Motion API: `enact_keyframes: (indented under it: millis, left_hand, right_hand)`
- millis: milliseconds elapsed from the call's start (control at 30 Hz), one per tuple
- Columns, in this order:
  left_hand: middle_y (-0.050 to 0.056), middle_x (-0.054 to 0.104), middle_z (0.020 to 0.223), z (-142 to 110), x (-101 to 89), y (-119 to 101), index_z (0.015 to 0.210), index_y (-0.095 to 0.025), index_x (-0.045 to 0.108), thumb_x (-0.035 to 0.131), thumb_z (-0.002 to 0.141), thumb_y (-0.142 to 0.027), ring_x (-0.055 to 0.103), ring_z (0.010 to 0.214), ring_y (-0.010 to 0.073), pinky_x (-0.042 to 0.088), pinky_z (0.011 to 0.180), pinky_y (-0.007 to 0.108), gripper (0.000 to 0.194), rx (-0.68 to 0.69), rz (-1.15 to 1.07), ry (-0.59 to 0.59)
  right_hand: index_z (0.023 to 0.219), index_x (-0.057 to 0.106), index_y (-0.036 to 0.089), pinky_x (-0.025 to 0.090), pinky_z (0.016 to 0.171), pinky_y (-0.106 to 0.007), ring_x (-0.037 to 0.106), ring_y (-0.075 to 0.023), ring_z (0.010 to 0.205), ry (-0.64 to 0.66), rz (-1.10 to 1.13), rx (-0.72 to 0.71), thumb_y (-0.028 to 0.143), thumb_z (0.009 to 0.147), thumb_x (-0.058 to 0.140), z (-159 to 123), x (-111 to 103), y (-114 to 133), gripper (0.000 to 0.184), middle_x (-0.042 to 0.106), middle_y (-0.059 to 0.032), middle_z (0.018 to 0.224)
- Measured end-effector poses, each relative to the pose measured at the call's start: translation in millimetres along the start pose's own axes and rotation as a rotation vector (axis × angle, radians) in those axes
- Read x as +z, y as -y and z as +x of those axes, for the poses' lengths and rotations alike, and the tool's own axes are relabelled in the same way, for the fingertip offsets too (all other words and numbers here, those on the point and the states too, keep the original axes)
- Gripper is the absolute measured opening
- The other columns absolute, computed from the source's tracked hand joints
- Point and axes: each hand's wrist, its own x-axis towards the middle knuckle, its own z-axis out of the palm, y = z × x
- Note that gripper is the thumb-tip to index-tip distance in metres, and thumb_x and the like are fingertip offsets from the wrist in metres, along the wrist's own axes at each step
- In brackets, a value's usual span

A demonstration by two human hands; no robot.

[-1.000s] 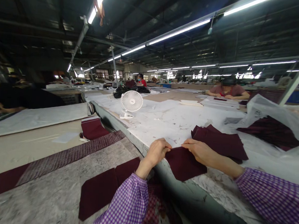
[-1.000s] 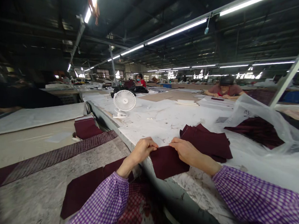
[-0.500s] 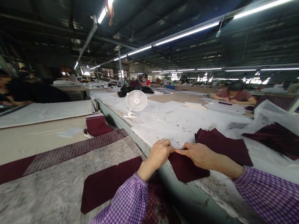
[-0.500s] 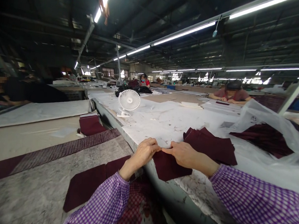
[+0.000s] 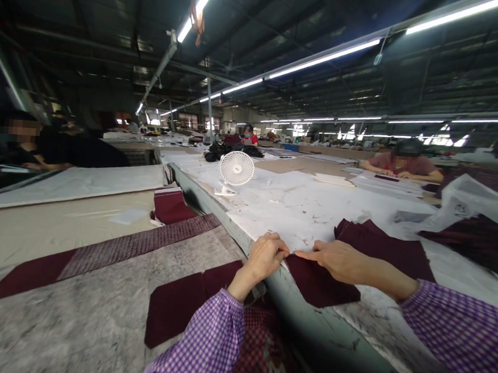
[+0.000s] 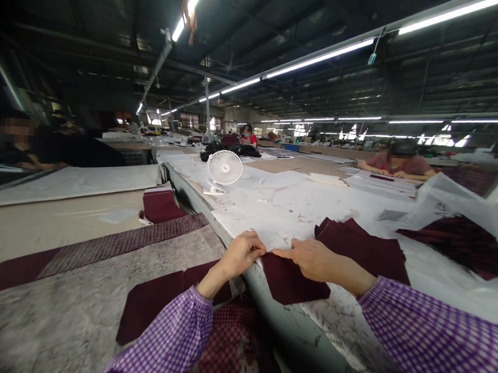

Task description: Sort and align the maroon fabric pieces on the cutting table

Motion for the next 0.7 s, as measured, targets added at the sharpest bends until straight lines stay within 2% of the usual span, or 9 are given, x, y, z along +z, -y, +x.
enact_keyframes:
  millis: [200,267,367,433,567,700]
  left_hand:
    - [0.005,0.062,0.087,-9.2,1.0,0.5,0.084,-0.021,0.07,0.046,0.093,-0.024,0.053,0.09,0.019,0.043,0.085,0.031,0.026,0.113,0.138,-0.016]
    - [0.004,0.063,0.087,-10.4,1.4,4.6,0.085,-0.021,0.07,0.048,0.093,-0.026,0.054,0.09,0.0184,0.044,0.085,0.03,0.024,0.111,0.026,-0.028]
    - [0.003,0.065,0.088,-10.1,1.7,11.3,0.089,-0.018,0.069,0.051,0.091,-0.021,0.057,0.089,0.0162,0.045,0.084,0.028,0.018,0.02,-0.209,-0.093]
    - [0.002,0.065,0.087,-9.1,1.5,13.4,0.09,-0.017,0.067,0.053,0.088,-0.019,0.058,0.084,0.0149,0.046,0.08,0.026,0.014,-0.042,-0.284,-0.114]
    - [0.002,0.06,0.081,-6.5,1.3,10.2,0.08,-0.017,0.066,0.062,0.078,-0.014,0.056,0.082,0.0159,0.046,0.075,0.026,0.005,-0.051,-0.217,-0.077]
    - [0.003,0.059,0.081,-5.7,2.0,8.1,0.074,-0.017,0.067,0.056,0.081,-0.01,0.055,0.085,0.0172,0.045,0.08,0.028,0.014,0.04,-0.15,-0.065]
  right_hand:
    - [0.132,0.054,0.03,0.031,0.053,-0.024,0.037,-0.0099,0.047,0.0,0.006,-0.051,0.0,0.073,0.041,5.1,-2.1,-2.0,0.068,0.057,-0.0029,0.075]
    - [0.133,0.054,0.032,0.032,0.054,-0.024,0.037,-0.0105,0.047,0.023,-0.014,-0.063,-0.001,0.072,0.041,7.4,-2.5,-2.1,0.07,0.056,-0.0027,0.073]
    - [0.133,0.053,0.032,0.032,0.054,-0.024,0.038,-0.0109,0.047,0.021,-0.022,-0.074,-0.001,0.073,0.041,9.5,-1.7,-2.9,0.07,0.055,-0.0019,0.07]
    - [0.135,0.052,0.032,0.031,0.053,-0.024,0.038,-0.0108,0.046,0.004,-0.031,-0.074,-0.001,0.073,0.041,10.0,-1.0,-3.3,0.07,0.056,-0.0019,0.07]
    - [0.137,0.049,0.034,0.028,0.049,-0.024,0.039,-0.0113,0.044,0.037,-0.072,-0.077,0.0,0.074,0.043,11.0,-3.1,-1.9,0.071,0.056,-0.0018,0.068]
    - [0.137,0.049,0.035,0.027,0.049,-0.024,0.04,-0.0113,0.044,0.057,-0.08,-0.091,-0.002,0.072,0.044,12.5,-8.3,0.0,0.075,0.055,-0.0004,0.063]
